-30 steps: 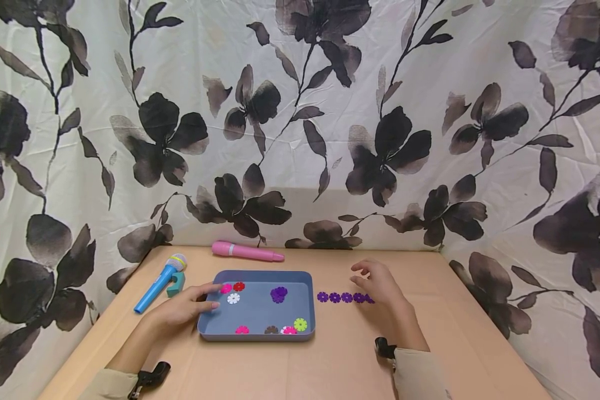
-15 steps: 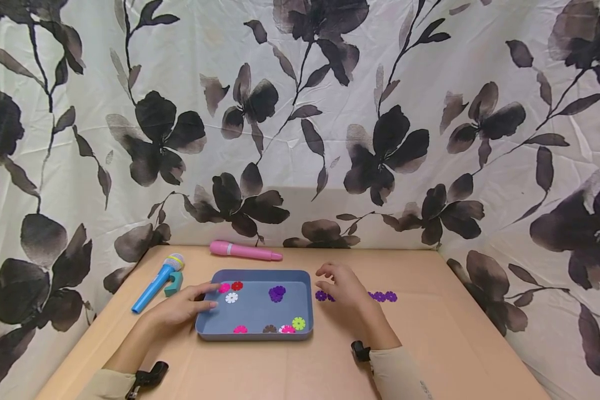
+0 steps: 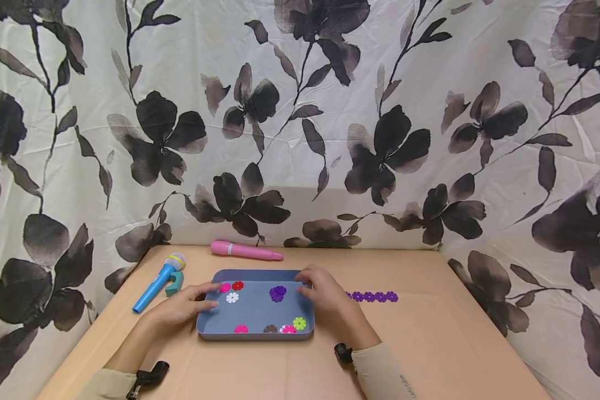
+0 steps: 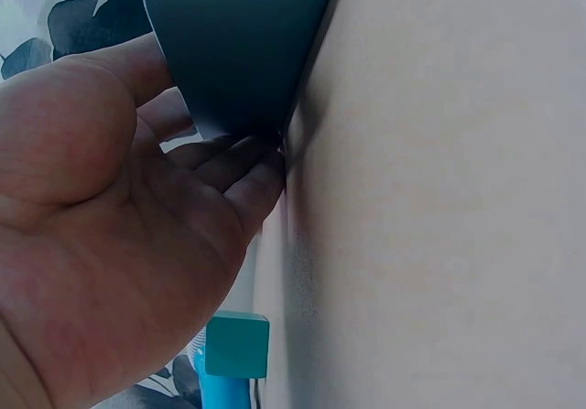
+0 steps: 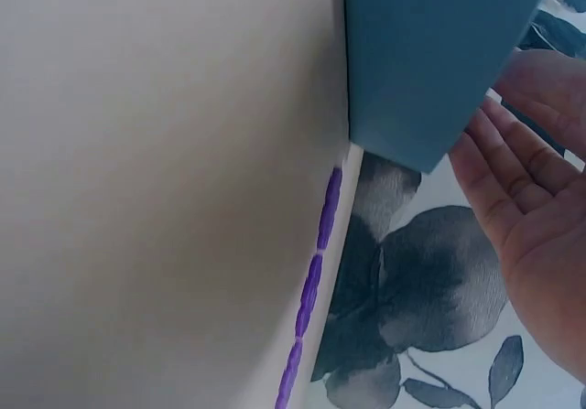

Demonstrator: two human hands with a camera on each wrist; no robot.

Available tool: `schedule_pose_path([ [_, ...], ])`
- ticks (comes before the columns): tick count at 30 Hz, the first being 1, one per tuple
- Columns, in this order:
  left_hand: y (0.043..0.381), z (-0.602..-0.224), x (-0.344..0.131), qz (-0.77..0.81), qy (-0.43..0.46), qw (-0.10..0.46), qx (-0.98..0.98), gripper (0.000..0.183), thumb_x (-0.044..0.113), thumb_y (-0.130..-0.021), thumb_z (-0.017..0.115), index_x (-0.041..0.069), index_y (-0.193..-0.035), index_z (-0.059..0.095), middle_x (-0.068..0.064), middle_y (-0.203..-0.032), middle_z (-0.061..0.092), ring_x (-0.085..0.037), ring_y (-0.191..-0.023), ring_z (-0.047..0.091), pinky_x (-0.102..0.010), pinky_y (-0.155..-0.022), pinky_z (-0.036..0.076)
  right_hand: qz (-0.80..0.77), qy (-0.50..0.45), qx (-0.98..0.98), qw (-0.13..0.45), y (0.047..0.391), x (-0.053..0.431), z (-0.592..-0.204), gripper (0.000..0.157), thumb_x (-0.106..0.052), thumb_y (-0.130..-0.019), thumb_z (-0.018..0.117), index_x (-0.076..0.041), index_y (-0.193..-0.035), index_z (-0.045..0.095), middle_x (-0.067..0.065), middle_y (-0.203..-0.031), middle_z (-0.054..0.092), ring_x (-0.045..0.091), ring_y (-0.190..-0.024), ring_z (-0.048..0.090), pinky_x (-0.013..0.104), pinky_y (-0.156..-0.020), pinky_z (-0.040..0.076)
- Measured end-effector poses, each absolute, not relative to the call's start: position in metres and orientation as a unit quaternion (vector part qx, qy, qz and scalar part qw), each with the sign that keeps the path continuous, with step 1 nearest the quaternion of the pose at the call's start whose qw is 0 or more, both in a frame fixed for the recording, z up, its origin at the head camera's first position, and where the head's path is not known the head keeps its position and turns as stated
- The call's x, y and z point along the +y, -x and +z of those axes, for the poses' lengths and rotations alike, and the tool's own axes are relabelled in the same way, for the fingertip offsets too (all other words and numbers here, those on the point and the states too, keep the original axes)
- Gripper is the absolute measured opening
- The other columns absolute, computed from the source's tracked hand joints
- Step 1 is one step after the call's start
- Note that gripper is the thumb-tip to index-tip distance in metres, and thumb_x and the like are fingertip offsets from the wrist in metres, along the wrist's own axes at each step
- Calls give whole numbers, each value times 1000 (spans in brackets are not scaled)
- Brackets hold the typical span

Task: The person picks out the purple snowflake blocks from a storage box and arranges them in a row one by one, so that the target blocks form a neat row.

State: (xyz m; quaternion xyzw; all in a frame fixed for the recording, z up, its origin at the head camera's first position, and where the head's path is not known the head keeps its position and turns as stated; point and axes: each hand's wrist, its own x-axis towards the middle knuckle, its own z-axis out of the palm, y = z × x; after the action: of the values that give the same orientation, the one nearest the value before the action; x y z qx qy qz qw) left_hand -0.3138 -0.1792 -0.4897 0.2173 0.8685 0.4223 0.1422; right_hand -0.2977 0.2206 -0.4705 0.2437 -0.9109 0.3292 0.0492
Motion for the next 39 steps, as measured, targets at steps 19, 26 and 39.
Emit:
schedule_pose_path([
  [19, 315, -491, -180, 431, -216, 145, 864, 60, 26, -102, 67, 4, -154, 49, -29, -166, 31, -51, -156, 20, -67, -125, 20, 299, -265, -917, 14, 312, 179, -477, 27, -10, -96, 75, -3, -121, 74, 9, -114, 70, 24, -105, 67, 43, -92, 60],
  [26, 315, -491, -179, 430, -219, 145, 864, 59, 26, -103, 67, 4, -154, 49, -28, -165, 33, -50, -157, 21, -67, -125, 20, 279, -251, -927, 7, 315, 169, -482, 21, -9, -98, 72, -4, -118, 75, 9, -116, 70, 24, -106, 66, 44, -94, 58],
  [39, 315, -492, -180, 427, -219, 144, 865, 60, 29, -102, 68, 5, -154, 49, -29, -166, 31, -51, -156, 21, -68, -125, 21, 248, -233, -940, -1, 323, 164, -487, 8, -5, -96, 73, -12, -98, 72, 0, -96, 67, 15, -88, 57, 33, -82, 53],
])
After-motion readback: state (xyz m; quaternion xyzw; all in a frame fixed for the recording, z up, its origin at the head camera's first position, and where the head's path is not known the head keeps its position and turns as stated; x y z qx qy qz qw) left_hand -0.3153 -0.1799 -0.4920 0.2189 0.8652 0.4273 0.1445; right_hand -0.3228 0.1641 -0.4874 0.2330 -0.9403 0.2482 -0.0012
